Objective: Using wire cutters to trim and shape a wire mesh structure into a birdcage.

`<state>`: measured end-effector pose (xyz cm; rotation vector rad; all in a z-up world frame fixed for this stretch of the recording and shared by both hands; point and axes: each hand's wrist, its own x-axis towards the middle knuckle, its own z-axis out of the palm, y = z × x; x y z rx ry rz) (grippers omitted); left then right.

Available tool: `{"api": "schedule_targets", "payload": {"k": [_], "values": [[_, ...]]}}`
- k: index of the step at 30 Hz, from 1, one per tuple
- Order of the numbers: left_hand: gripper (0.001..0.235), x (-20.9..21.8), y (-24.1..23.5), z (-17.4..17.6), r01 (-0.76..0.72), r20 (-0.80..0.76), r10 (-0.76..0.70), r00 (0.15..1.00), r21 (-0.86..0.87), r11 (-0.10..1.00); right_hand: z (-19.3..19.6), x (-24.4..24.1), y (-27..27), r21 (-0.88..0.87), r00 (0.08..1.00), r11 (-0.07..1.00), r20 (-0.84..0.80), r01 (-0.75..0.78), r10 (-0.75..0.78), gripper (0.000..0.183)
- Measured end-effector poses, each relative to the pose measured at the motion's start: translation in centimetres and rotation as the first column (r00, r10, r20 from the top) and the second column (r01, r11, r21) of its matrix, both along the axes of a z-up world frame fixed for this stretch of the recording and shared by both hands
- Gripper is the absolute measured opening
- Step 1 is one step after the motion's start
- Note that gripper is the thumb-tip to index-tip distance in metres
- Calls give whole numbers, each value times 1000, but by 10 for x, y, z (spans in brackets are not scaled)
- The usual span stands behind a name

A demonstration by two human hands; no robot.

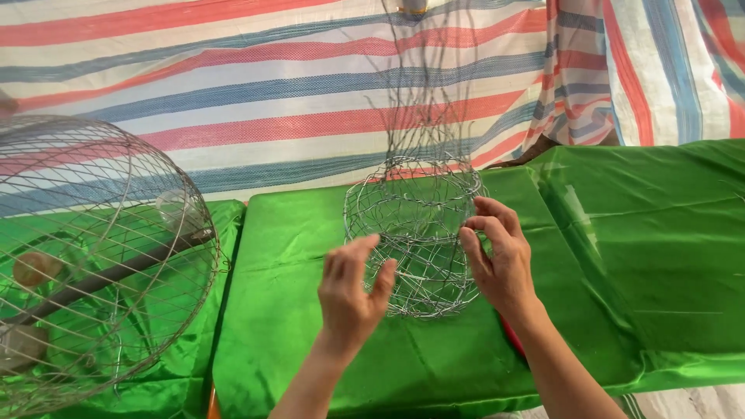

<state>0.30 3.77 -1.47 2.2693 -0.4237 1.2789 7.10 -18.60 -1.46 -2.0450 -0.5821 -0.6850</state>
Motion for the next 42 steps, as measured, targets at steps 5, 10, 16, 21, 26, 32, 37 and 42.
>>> {"api": "schedule_targets", "payload": {"k": [5,10,16,21,26,32,37,42], "values": [[52,30,33,-27,-3,-168,-47,985,-285,959,-33,6,-10,76,992,995,111,57,-65,17],[83,52,48,-33,-9,-427,-266,864,-541,841,-37,-15,-17,144,995,986,35,82,-88,40],[97,73,60,-66,-78,-616,-438,654,-631,772,-81,-41,-25,280,900,922,-414,266,-134,82],[102,62,48,-73,-12,-605,-529,595,-665,747,-101,-38,-6,647,790,714,-572,267,223,87],[96,26,37,-63,53,-513,-542,666,-693,719,-92,-20,-3,702,771,638,-582,316,259,87],[91,-22,14,-53,32,-501,-397,769,-590,807,-79,16,0,684,800,700,-528,204,283,95],[98,-52,-9,-49,2,-472,-328,818,-568,823,-58,38,5,699,803,706,-484,114,349,84],[121,-62,-25,-61,-128,-561,-402,724,-682,720,-55,56,5,625,732,778,-559,63,389,85]]}}
